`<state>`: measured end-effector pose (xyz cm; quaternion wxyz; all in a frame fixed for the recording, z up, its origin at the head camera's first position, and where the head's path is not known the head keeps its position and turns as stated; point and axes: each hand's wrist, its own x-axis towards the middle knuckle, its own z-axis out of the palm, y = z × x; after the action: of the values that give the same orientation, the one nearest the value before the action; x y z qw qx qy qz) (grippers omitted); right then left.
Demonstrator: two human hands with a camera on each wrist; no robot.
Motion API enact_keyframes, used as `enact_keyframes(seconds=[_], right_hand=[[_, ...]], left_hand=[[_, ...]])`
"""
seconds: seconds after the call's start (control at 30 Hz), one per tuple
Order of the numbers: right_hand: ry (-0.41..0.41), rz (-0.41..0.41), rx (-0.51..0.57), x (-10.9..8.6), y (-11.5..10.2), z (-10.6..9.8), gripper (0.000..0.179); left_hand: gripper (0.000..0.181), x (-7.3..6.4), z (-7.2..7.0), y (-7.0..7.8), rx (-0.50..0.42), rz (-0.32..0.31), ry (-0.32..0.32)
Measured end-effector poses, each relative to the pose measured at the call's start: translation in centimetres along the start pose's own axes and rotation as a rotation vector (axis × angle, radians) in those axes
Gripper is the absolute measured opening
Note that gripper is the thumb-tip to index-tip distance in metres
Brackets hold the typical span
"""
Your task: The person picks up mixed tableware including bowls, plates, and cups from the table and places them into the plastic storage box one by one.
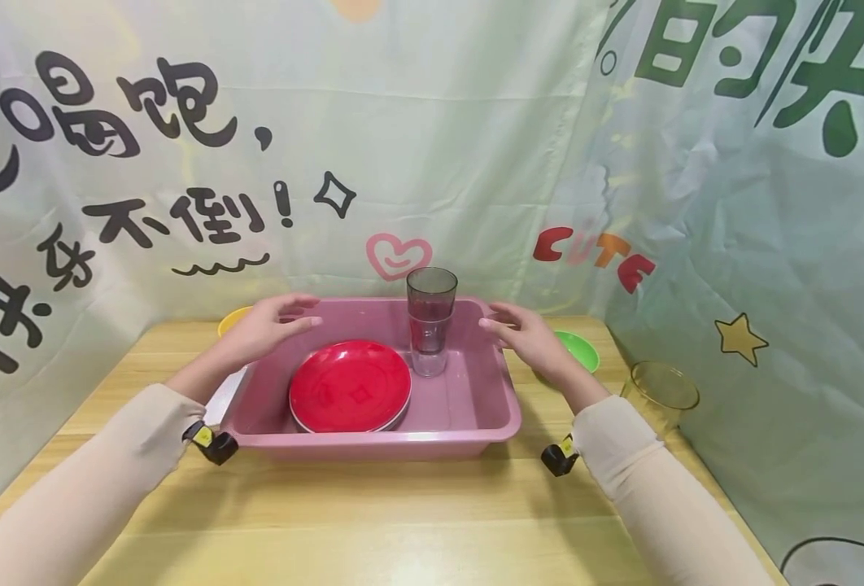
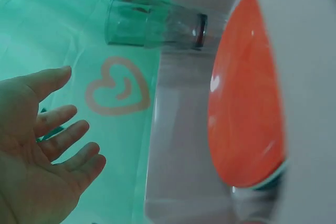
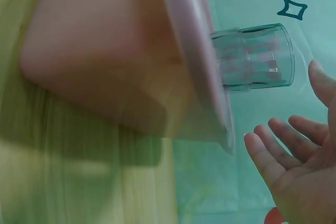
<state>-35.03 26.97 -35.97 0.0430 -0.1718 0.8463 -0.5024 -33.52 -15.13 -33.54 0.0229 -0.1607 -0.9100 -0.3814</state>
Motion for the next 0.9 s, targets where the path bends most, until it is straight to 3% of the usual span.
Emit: enact_keyframes(seconds=[0.33,0.67,0.9], right_hand=[[0.044,-0.013,-0.068,-1.7,1.1,-0.4,0.067],[0.108,-0.042,-0.169,-3.8,1.9,-0.8,0.066],[0.151,-0.033,-0.196,-5.2,2.8,-1.1,0.065]], left_hand=[[0.055,-2.2,-0.8,-3.1,0.000,-0.021,0.035],[0.067,-4.6,-0.7,-6.7,-0.141,-0.116,0.047],[0.079,-5.6,-0.5,-8.2,-0.220,-0.145,0.072]])
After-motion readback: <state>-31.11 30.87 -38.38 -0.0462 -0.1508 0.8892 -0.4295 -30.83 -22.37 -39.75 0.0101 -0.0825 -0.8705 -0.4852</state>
